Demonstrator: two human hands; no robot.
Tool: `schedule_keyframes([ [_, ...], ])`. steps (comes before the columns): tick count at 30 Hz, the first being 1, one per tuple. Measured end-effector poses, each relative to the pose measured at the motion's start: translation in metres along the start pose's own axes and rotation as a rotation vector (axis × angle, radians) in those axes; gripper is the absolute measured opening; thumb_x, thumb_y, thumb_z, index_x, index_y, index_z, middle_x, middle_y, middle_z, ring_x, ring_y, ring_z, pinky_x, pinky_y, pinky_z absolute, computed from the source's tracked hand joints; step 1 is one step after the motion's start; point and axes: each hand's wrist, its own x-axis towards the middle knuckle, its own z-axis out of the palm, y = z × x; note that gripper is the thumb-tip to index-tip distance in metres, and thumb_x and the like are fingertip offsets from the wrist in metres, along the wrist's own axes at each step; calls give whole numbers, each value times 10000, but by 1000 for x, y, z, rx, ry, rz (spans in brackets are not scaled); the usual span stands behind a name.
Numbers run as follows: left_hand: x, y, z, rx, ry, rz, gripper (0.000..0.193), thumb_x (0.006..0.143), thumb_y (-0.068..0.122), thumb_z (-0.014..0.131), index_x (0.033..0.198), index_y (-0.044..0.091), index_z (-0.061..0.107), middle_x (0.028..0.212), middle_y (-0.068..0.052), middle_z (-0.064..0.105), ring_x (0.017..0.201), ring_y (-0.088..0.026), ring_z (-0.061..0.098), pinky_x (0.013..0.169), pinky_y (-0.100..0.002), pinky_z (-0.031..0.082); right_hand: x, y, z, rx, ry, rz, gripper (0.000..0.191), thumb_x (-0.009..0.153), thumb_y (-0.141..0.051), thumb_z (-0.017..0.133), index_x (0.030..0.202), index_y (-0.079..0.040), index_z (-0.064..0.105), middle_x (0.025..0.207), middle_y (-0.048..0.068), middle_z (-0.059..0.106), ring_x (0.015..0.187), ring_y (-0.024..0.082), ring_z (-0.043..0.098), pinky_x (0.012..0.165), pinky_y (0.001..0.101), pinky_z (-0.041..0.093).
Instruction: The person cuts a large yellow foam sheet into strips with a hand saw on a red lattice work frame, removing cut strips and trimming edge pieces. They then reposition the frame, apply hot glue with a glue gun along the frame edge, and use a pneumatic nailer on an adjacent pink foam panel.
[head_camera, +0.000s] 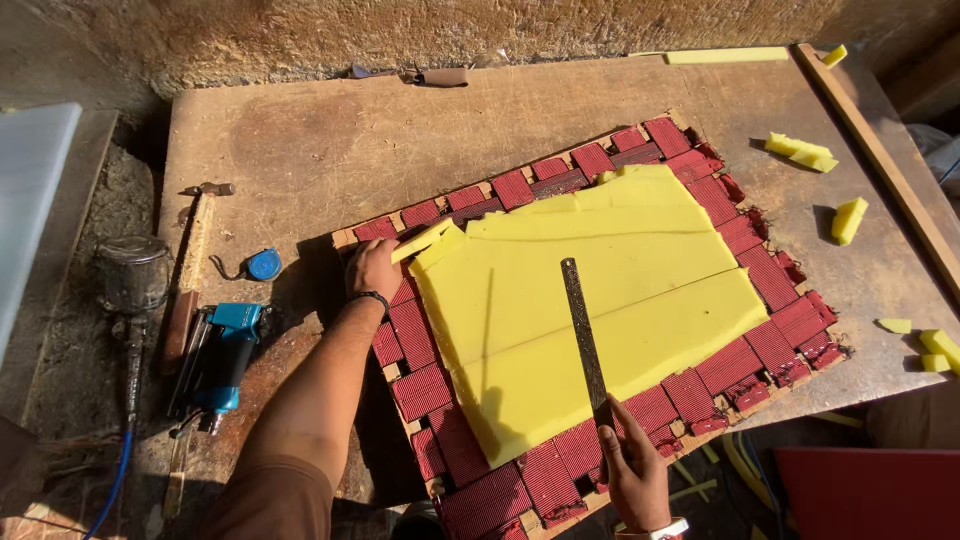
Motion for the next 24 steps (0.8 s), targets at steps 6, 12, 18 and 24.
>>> schedule_keyframes([
  [6, -5, 8, 5, -144, 246, -176, 357, 937, 172, 716, 1255, 45, 611, 1071, -217, 698, 1022, -416, 654, 869, -527, 529, -17, 30, -31, 139, 190, -21, 458, 992, -216, 602, 1432, -90, 595, 600, 22, 607, 468, 91, 481, 422, 282, 385],
  [12, -91, 107, 43, -408, -122, -10, 311, 900, 177, 613, 1135, -16, 547, 1078, -221, 708, 979, -402, 697, 852, -493, 552, -28, 80, -72, 544, 406, 37, 227, 1053, -244, 543, 1138, -41, 599, 629, 15, 547, 464, 98, 477, 387, 279, 337],
  [18, -265, 276, 112, -348, -773, 275, 572, 862, 303, 605, 1334, 0, 494, 1010, -221, 719, 904, -362, 733, 823, -483, 572, -43, 123, -145, 642, 616, -136, 160, 1085, -221, 530, 1140, -72, 557, 724, 8, 566, 514, 93, 499, 421, 252, 372],
  [24, -353, 360, 153, -346, -1264, 710, 1121, 809, 531, 791, 1578, 29, 148, 1506, -298, 387, 1374, -424, 448, 1090, -488, 416, -86, 164, -213, 625, 778, -171, 166, 1124, -206, 523, 1200, -59, 543, 792, 34, 567, 548, 93, 509, 436, 244, 370],
])
